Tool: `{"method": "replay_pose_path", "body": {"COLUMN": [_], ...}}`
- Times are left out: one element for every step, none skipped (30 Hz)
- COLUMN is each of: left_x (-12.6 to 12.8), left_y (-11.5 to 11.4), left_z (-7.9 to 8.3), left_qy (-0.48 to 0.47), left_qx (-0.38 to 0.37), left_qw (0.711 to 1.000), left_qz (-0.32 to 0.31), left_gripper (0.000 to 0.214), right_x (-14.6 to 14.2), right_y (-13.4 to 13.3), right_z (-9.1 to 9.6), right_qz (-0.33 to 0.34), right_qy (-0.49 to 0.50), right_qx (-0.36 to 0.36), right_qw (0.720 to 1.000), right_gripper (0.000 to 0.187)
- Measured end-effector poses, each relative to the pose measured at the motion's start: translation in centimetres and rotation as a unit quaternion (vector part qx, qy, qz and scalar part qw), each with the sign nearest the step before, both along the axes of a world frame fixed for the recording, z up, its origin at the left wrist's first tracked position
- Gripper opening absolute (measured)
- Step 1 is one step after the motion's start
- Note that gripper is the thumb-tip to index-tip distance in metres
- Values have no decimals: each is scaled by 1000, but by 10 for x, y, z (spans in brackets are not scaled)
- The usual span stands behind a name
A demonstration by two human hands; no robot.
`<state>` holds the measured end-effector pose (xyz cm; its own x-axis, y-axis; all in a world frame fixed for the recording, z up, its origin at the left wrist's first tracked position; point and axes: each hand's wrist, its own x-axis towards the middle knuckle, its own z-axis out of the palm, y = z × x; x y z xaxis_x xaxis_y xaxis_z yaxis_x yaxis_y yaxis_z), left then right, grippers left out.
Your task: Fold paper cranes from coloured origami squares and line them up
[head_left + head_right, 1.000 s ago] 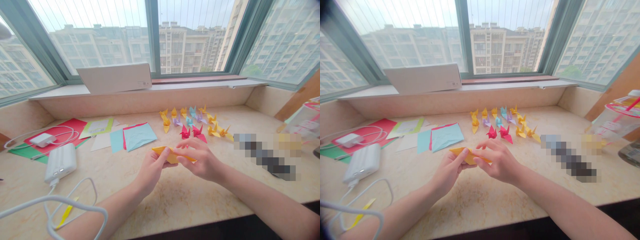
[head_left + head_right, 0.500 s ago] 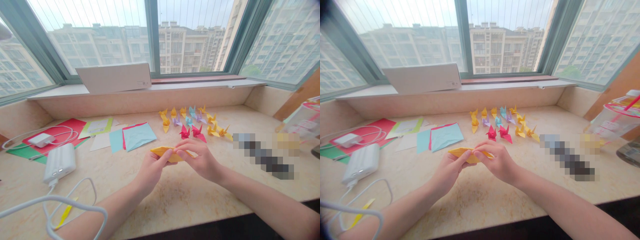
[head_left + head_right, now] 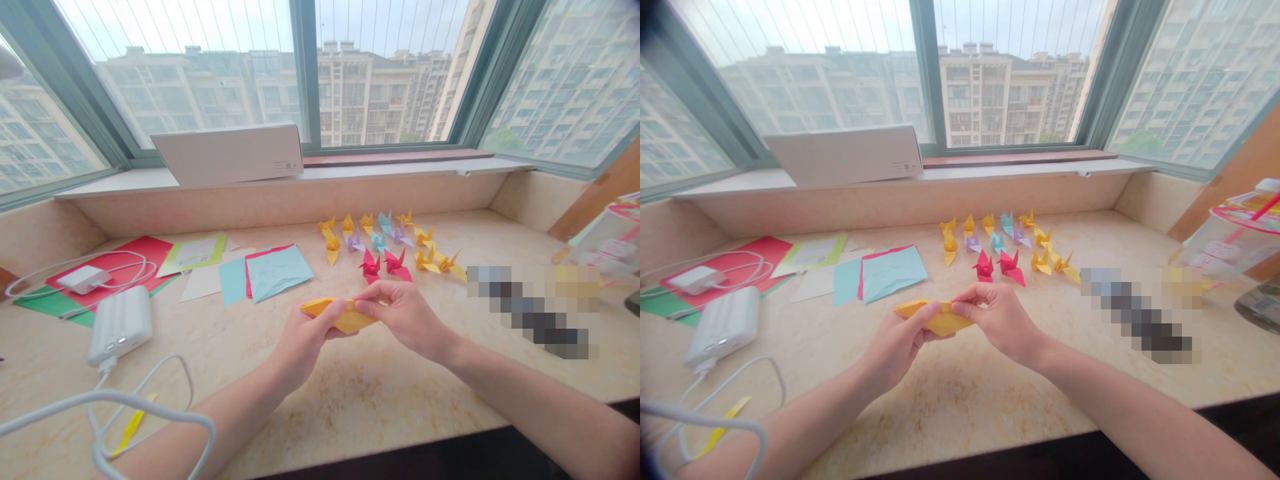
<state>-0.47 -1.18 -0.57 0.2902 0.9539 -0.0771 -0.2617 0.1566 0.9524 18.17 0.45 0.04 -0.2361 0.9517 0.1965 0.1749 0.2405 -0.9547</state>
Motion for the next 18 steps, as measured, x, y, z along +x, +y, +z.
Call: {"method": "replay_pose_path", "body": {"left_x": [0,0,0,1,1,1,1,1,1,1,0,0,0,0,1,1,1,1], "left_y": [0,0,-1,-1,-1,-2,-2,-2,-2,-2,-3,-3,-3,-4,-4,-4,-4,-4], "left_z": [1,1,2,3,3,4,4,5,5,6,6,7,7,7,8,7,7,7], "left_qy": [0,0,1,3,5,6,8,12,17,23,31,40,48,54,57,56,52,46], "left_qx": [2,7,14,21,29,36,42,49,55,62,68,74,77,78,77,73,67,59], "left_qw": [1000,1000,1000,1000,1000,999,999,999,998,998,997,996,996,995,995,996,996,997], "left_qz": [-2,-2,-1,0,1,3,5,7,10,13,16,16,14,11,8,5,4,4], "left_gripper": [32,33,33,33,33,32,32,31,31,31,31,32,32,33,33,34,34,34], "right_x": [0,0,0,0,0,1,1,1,2,2,2,3,3,3,3,3,4,4], "right_y": [0,0,1,1,1,1,1,1,0,0,0,0,-1,-1,-1,-1,-1,-1], "right_z": [0,-1,-1,-1,-1,0,0,1,3,4,5,6,7,7,6,5,4,2], "right_qz": [1,3,6,9,12,13,13,10,7,7,7,9,8,6,2,-3,-7,-8], "right_qy": [1,4,8,12,14,15,13,10,5,0,-8,-20,-35,-52,-67,-80,-91,-100], "right_qx": [0,-1,-2,-3,-2,0,4,7,10,13,15,18,24,32,40,49,58,68], "right_qw": [1000,1000,1000,1000,1000,1000,1000,1000,1000,1000,1000,1000,999,998,997,996,994,993], "right_gripper": [16,15,14,14,15,16,17,19,20,22,23,24,24,24,25,26,27,27]}}
